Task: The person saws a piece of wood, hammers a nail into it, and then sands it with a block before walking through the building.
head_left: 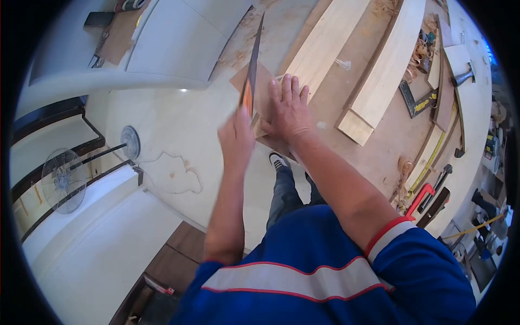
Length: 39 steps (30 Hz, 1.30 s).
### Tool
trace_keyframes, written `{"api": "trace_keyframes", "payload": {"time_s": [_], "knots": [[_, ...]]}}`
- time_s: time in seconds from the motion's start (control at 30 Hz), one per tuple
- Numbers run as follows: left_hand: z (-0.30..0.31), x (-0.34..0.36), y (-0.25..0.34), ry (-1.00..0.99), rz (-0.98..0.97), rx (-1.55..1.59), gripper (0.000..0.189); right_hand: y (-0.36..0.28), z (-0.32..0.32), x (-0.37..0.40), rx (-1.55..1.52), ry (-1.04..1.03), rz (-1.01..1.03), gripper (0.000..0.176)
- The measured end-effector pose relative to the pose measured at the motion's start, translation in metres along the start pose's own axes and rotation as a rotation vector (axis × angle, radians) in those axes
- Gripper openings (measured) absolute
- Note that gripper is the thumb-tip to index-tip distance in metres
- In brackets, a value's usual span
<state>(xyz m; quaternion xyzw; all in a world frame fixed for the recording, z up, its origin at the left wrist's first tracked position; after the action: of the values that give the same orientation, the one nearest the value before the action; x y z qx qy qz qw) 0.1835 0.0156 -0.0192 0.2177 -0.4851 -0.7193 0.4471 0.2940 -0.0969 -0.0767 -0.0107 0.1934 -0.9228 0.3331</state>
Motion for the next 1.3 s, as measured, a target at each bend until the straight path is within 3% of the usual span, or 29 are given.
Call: {"api": "trace_keyframes", "payload": {"time_s": [0.03,0.1,0.2,0.27,0.37,0.43,0.53,0.6,0.7,0.8,0.87,0.93,1.0,1.1,1.17,1.23,1.27,1.3], "knots": [[-0.023,-0.028,0.008,-0.032,0.145,0.083,0.051,-0.001,0.000,0.001,-0.013,0.034,0.013,0.106],[-0.043,-0.051,0.038,-0.062,0.194,0.108,0.051,-0.003,0.000,0.000,0.042,0.020,0.017,0.106],[-0.024,-0.030,0.031,-0.057,0.101,-0.004,0.051,-0.003,-0.001,0.003,0.039,0.020,0.002,0.107],[0.018,0.028,0.024,-0.021,0.046,-0.120,0.045,-0.004,-0.001,0.002,0.027,-0.005,-0.008,0.108],[0.108,0.141,0.041,-0.003,0.236,-0.222,0.049,-0.003,0.004,-0.003,0.042,-0.077,-0.004,0.109],[0.140,0.176,0.052,0.035,0.366,-0.084,0.051,-0.002,0.002,-0.003,0.054,-0.089,-0.009,0.110],[0.102,0.130,0.036,0.007,0.203,-0.285,0.050,-0.002,0.001,-0.003,0.032,-0.088,-0.019,0.111],[0.039,0.045,-0.002,-0.012,0.122,-0.182,0.052,-0.002,0.002,-0.005,0.026,-0.091,-0.029,0.111],[-0.049,-0.062,0.032,-0.085,0.001,0.035,0.055,-0.002,-0.002,0.002,0.054,-0.065,-0.013,0.112],[-0.042,-0.057,0.052,-0.148,0.250,-0.062,0.055,-0.004,0.000,0.001,0.044,-0.036,-0.012,0.112],[-0.005,-0.010,0.021,-0.085,0.073,-0.171,0.055,-0.004,0.000,-0.001,0.033,-0.053,-0.017,0.112],[0.054,0.065,0.016,-0.045,0.209,-0.297,0.051,-0.002,0.003,-0.002,0.043,-0.104,-0.001,0.112],[0.106,0.133,0.044,-0.006,0.203,-0.166,0.045,-0.001,0.003,-0.003,0.040,-0.105,-0.009,0.111],[0.123,0.153,0.051,-0.007,0.276,-0.154,0.047,0.001,0.001,-0.003,0.011,-0.047,-0.015,0.108],[0.082,0.102,0.019,0.013,0.049,-0.256,0.046,-0.002,0.000,0.001,-0.014,-0.030,-0.021,0.107],[0.013,0.018,-0.007,0.020,-0.105,-0.150,0.048,0.000,0.003,-0.002,-0.009,-0.046,-0.026,0.107],[-0.021,-0.023,-0.011,-0.014,-0.056,-0.006,0.051,0.000,0.003,0.000,0.013,-0.050,-0.028,0.107],[-0.042,-0.044,0.029,-0.104,0.172,-0.024,0.050,-0.001,0.003,0.000,0.033,-0.049,-0.024,0.108]]}}
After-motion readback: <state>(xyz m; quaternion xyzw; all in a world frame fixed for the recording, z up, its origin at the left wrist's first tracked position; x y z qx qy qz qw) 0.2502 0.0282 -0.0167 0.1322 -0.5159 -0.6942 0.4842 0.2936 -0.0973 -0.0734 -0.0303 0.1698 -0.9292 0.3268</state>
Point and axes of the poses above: each hand's wrist, its own x-axis away from the middle knuckle, its own z-axis out of the back of the hand, y = z × x, the point moved 6 cm from there along -x, towards the middle knuckle, and after that the axes turned 14 degrees about y, right-handed, at the moved point
